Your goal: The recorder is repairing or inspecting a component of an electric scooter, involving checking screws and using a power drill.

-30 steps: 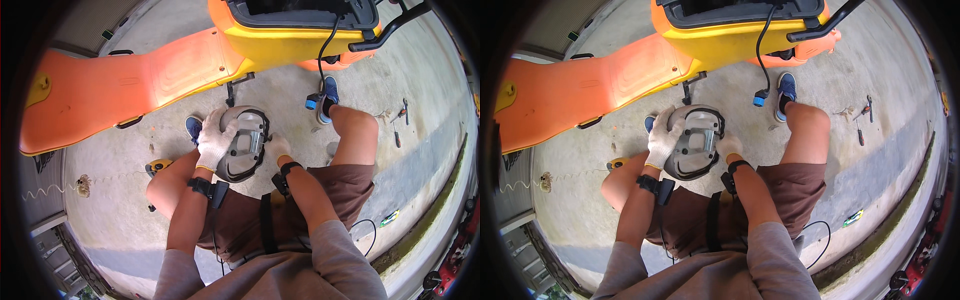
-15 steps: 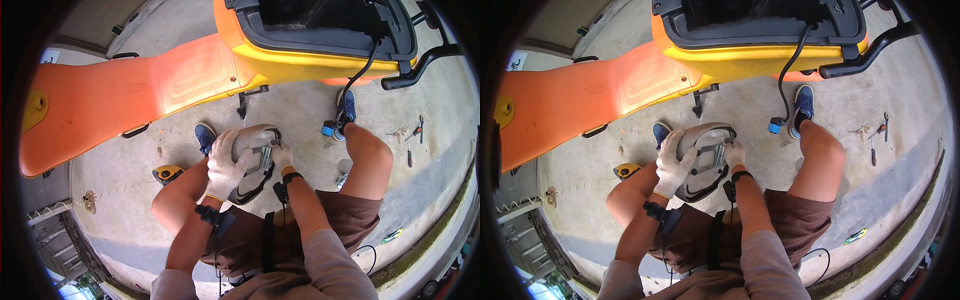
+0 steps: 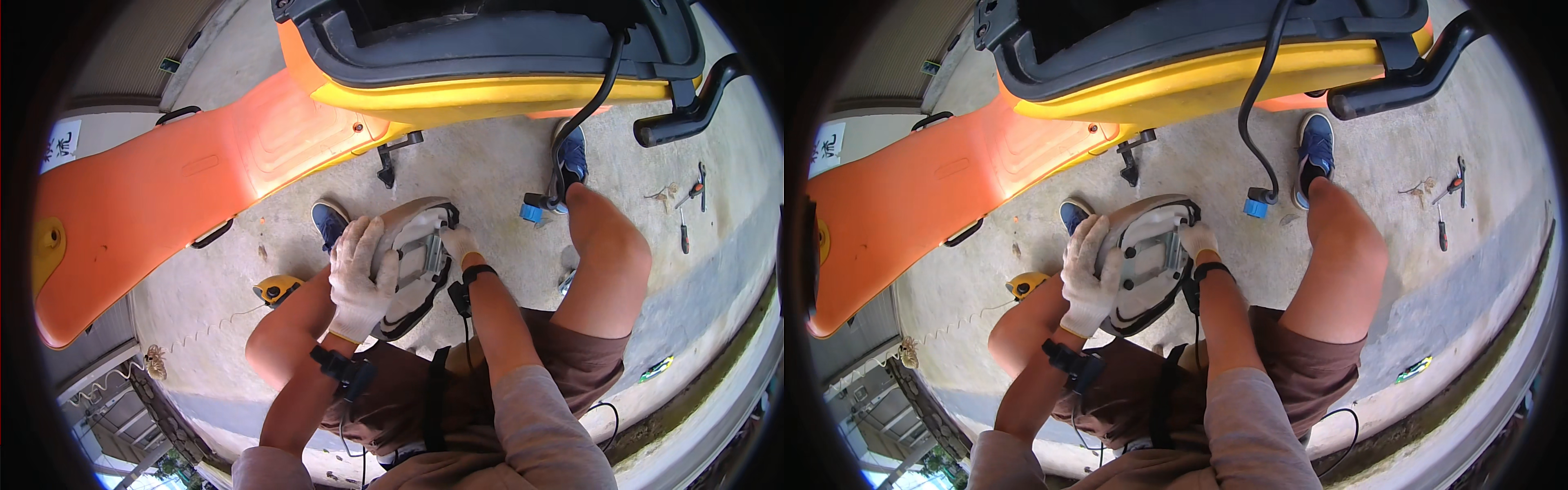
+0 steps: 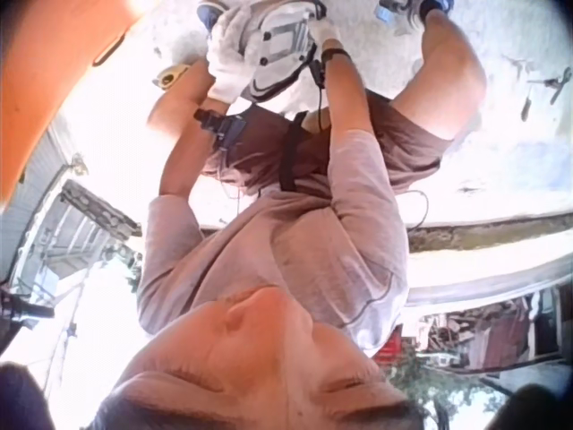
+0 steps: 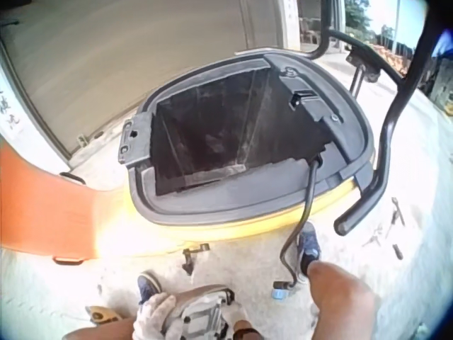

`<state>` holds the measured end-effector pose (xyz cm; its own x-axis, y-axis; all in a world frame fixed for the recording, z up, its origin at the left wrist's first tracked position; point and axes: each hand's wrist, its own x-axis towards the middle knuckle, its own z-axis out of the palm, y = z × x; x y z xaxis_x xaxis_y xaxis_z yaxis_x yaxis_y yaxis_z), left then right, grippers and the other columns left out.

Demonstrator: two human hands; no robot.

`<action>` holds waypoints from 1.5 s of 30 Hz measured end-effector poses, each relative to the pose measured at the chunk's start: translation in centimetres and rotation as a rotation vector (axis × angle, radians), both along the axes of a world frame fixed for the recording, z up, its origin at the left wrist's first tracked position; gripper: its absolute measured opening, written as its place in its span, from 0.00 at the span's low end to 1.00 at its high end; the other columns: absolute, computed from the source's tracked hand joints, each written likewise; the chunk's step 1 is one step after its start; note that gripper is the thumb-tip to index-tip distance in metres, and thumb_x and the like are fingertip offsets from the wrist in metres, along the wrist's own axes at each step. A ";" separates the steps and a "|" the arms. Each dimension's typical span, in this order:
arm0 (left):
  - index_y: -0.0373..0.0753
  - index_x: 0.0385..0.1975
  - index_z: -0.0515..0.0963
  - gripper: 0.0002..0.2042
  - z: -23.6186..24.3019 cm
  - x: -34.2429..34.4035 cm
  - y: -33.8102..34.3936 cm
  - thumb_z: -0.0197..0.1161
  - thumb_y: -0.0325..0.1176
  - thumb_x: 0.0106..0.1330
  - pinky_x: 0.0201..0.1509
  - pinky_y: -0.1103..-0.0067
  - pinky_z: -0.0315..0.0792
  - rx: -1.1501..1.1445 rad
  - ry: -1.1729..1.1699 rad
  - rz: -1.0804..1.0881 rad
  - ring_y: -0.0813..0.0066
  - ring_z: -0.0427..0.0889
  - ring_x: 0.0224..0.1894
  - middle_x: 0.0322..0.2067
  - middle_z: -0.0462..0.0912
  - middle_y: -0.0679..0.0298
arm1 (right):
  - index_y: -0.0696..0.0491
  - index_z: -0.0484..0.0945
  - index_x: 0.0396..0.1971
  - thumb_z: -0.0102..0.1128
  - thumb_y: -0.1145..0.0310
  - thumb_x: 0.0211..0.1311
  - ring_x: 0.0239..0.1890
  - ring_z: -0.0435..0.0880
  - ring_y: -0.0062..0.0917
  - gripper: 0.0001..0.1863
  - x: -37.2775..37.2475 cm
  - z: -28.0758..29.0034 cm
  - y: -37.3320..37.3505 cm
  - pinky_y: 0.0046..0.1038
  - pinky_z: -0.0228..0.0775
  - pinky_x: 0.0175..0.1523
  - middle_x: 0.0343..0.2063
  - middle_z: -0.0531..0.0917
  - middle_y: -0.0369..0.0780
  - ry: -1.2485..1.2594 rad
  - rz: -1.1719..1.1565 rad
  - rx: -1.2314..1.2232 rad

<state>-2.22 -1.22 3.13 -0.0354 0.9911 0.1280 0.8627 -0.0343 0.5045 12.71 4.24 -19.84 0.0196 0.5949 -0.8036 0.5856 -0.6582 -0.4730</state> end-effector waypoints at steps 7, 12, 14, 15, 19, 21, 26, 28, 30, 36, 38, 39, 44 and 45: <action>0.37 0.57 0.76 0.21 -0.4 0.4 -0.7 0.59 0.28 0.62 0.63 0.65 0.70 0.053 0.064 0.019 0.50 0.77 0.57 0.56 0.77 0.50 | 0.64 0.79 0.50 0.54 0.47 0.56 0.58 0.77 0.51 0.34 0.2 -0.6 -0.5 0.41 0.68 0.64 0.52 0.78 0.60 -0.031 0.045 -0.006; 0.39 0.55 0.78 0.21 -1.0 -0.9 -1.1 0.62 0.30 0.60 0.64 0.63 0.69 0.057 0.007 0.085 0.49 0.76 0.57 0.55 0.78 0.49 | 0.64 0.80 0.47 0.55 0.46 0.56 0.57 0.79 0.50 0.33 -0.5 -0.5 -1.4 0.41 0.70 0.62 0.49 0.81 0.59 -0.076 -0.048 0.053; 0.40 0.56 0.78 0.21 -1.0 -1.2 -1.1 0.62 0.31 0.60 0.64 0.63 0.68 0.028 -0.020 0.079 0.49 0.76 0.58 0.55 0.77 0.49 | 0.62 0.79 0.49 0.56 0.47 0.56 0.57 0.78 0.49 0.32 -0.4 -0.7 -1.4 0.41 0.69 0.62 0.51 0.80 0.58 -0.013 -0.068 0.033; 0.40 0.56 0.78 0.21 -0.9 -1.1 -1.1 0.62 0.31 0.60 0.64 0.63 0.68 0.050 -0.016 0.084 0.49 0.76 0.58 0.55 0.77 0.49 | 0.59 0.78 0.51 0.56 0.48 0.55 0.58 0.77 0.49 0.32 -0.4 -0.8 -1.5 0.42 0.69 0.63 0.52 0.79 0.57 -0.008 -0.103 -0.003; 0.40 0.56 0.78 0.22 -0.6 -0.2 -0.5 0.63 0.32 0.59 0.64 0.63 0.68 0.045 -0.040 0.051 0.49 0.75 0.59 0.55 0.77 0.49 | 0.57 0.80 0.48 0.56 0.49 0.56 0.53 0.80 0.50 0.29 -0.2 0.3 -2.0 0.42 0.71 0.59 0.48 0.82 0.57 -0.027 -0.076 0.074; 0.40 0.55 0.79 0.21 -0.5 0.1 -0.3 0.63 0.32 0.59 0.65 0.63 0.68 0.026 -0.049 0.017 0.49 0.75 0.58 0.55 0.78 0.49 | 0.52 0.83 0.43 0.57 0.49 0.58 0.49 0.84 0.45 0.24 -0.5 1.8 -2.5 0.39 0.74 0.53 0.42 0.85 0.52 -0.150 -0.112 0.176; 0.35 0.55 0.77 0.18 -0.5 -0.7 0.0 0.55 0.33 0.67 0.67 0.66 0.65 0.034 -0.171 0.004 0.51 0.74 0.61 0.57 0.77 0.48 | 0.51 0.84 0.41 0.54 0.52 0.59 0.46 0.83 0.48 0.21 -1.3 6.8 -3.4 0.42 0.75 0.52 0.39 0.84 0.52 0.022 -0.284 0.327; 0.33 0.54 0.77 0.18 -0.9 -0.7 -0.1 0.52 0.33 0.69 0.67 0.67 0.65 0.073 -0.208 -0.020 0.51 0.74 0.61 0.56 0.77 0.48 | 0.51 0.84 0.42 0.55 0.52 0.61 0.45 0.83 0.48 0.20 -2.0 8.4 -3.8 0.41 0.74 0.52 0.39 0.84 0.51 0.105 -0.298 0.419; 0.31 0.53 0.77 0.18 -1.0 -0.7 -0.3 0.48 0.33 0.70 0.67 0.68 0.65 0.070 -0.197 -0.009 0.52 0.75 0.60 0.56 0.78 0.48 | 0.52 0.83 0.43 0.54 0.54 0.63 0.47 0.82 0.47 0.19 -2.4 9.3 -4.1 0.40 0.73 0.54 0.42 0.84 0.50 0.131 -0.289 0.460; 0.32 0.52 0.78 0.18 -0.7 -0.1 -0.1 0.48 0.32 0.69 0.66 0.67 0.66 0.087 -0.171 -0.007 0.51 0.76 0.59 0.54 0.79 0.48 | 0.56 0.82 0.42 0.54 0.57 0.64 0.49 0.81 0.46 0.18 -2.4 10.2 -5.4 0.39 0.72 0.55 0.46 0.82 0.49 0.190 -0.204 0.591; 0.33 0.52 0.78 0.18 -0.5 0.2 -0.2 0.48 0.32 0.68 0.66 0.66 0.66 0.114 -0.173 -0.008 0.50 0.76 0.59 0.54 0.79 0.48 | 0.56 0.81 0.41 0.54 0.57 0.63 0.49 0.81 0.46 0.18 -2.1 10.0 -5.2 0.40 0.72 0.54 0.45 0.82 0.50 0.206 -0.158 0.649; 0.33 0.52 0.78 0.18 -0.5 0.3 -0.2 0.49 0.31 0.67 0.66 0.66 0.66 0.102 -0.159 -0.019 0.50 0.76 0.59 0.54 0.79 0.48 | 0.56 0.81 0.41 0.54 0.58 0.63 0.48 0.81 0.47 0.17 -2.0 9.9 -4.9 0.40 0.72 0.54 0.44 0.82 0.51 0.177 -0.138 0.643; 0.34 0.52 0.78 0.18 -0.6 0.3 -0.5 0.49 0.28 0.64 0.66 0.66 0.66 0.124 -0.194 0.011 0.50 0.76 0.58 0.54 0.79 0.48 | 0.56 0.80 0.40 0.51 0.59 0.61 0.44 0.81 0.51 0.17 -2.0 8.6 -4.1 0.44 0.72 0.50 0.37 0.83 0.54 0.308 -0.184 0.537; 0.34 0.52 0.78 0.18 -0.7 0.3 -0.4 0.49 0.27 0.64 0.66 0.66 0.66 0.122 -0.186 0.022 0.50 0.76 0.58 0.53 0.79 0.47 | 0.56 0.80 0.39 0.50 0.59 0.61 0.44 0.81 0.52 0.17 -2.0 8.3 -3.7 0.44 0.72 0.50 0.37 0.83 0.54 0.287 -0.141 0.566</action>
